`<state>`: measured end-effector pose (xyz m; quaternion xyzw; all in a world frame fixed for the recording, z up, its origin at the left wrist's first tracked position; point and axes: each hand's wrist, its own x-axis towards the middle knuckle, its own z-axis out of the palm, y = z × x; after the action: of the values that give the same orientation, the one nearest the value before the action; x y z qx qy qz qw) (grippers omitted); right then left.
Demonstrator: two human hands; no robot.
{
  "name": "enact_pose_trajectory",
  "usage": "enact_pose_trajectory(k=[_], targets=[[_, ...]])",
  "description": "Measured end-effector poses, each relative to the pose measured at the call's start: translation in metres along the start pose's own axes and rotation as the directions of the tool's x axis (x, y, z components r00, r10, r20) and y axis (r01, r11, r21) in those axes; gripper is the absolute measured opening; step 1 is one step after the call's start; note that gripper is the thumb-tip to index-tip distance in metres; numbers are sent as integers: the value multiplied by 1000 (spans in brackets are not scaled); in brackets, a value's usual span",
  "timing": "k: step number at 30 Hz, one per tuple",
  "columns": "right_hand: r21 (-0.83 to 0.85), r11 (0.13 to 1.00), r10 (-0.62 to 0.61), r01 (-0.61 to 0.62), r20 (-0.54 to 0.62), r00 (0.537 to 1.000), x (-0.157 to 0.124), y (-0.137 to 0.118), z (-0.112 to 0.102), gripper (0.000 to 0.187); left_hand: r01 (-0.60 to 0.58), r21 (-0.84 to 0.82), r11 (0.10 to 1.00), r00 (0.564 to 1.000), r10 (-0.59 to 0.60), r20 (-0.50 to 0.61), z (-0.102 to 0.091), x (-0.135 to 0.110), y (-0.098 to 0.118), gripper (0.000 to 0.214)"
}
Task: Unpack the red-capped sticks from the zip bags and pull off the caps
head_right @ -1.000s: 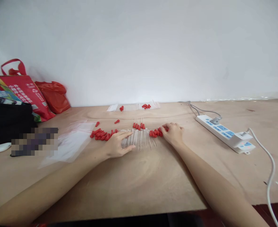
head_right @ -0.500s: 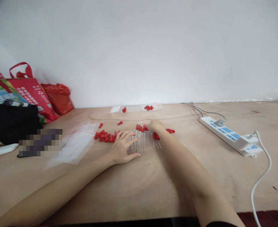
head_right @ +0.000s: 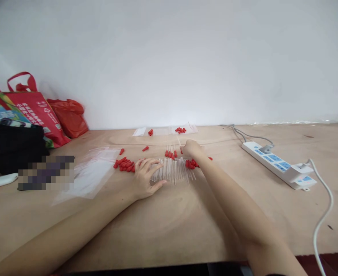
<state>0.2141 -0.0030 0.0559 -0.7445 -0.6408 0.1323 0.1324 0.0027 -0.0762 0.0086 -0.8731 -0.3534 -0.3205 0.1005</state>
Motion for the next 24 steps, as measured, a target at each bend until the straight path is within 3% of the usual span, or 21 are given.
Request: enact_pose_trajectory(k=[3, 4, 5, 8, 10, 12, 14, 20, 24], targets=[[-38, 995, -97, 94, -88, 991, -34, 1, 0, 25, 18, 75, 997, 996, -11, -88, -4, -3, -2, 40], [-101, 976, -208, 192, -180, 961, -47, 2, 4, 22, 21, 112, 993, 993, -7, -118, -5, -3, -3, 39], [-180, 937, -338, 299, -262, 904, -60, 4, 10, 20, 19, 154, 988, 989, 4, -147, -7, -4, -3, 39], [-395, 746, -664, 536, -381, 644, -94, 13, 32, 22, -18, 269, 963, 977, 74, -199, -9, -6, -1, 36], [-482, 623, -782, 615, -402, 477, -107, 20, 45, 23, -78, 297, 952, 972, 140, -191, -9, -7, 1, 29], [-509, 563, -823, 652, -423, 380, -113, 25, 54, 22, -143, 292, 946, 967, 197, -164, -9, -7, 4, 21], [-491, 574, -809, 656, -465, 360, -113, 26, 57, 19, -189, 287, 939, 961, 237, -140, -9, -7, 6, 15], [-432, 629, -764, 647, -498, 410, -110, 20, 57, 16, -206, 263, 942, 971, 230, -63, -12, -9, 4, 15], [-448, 613, -775, 651, -502, 384, -114, 21, 55, 14, -217, 224, 950, 969, 238, -70, -14, -12, 4, 15]])
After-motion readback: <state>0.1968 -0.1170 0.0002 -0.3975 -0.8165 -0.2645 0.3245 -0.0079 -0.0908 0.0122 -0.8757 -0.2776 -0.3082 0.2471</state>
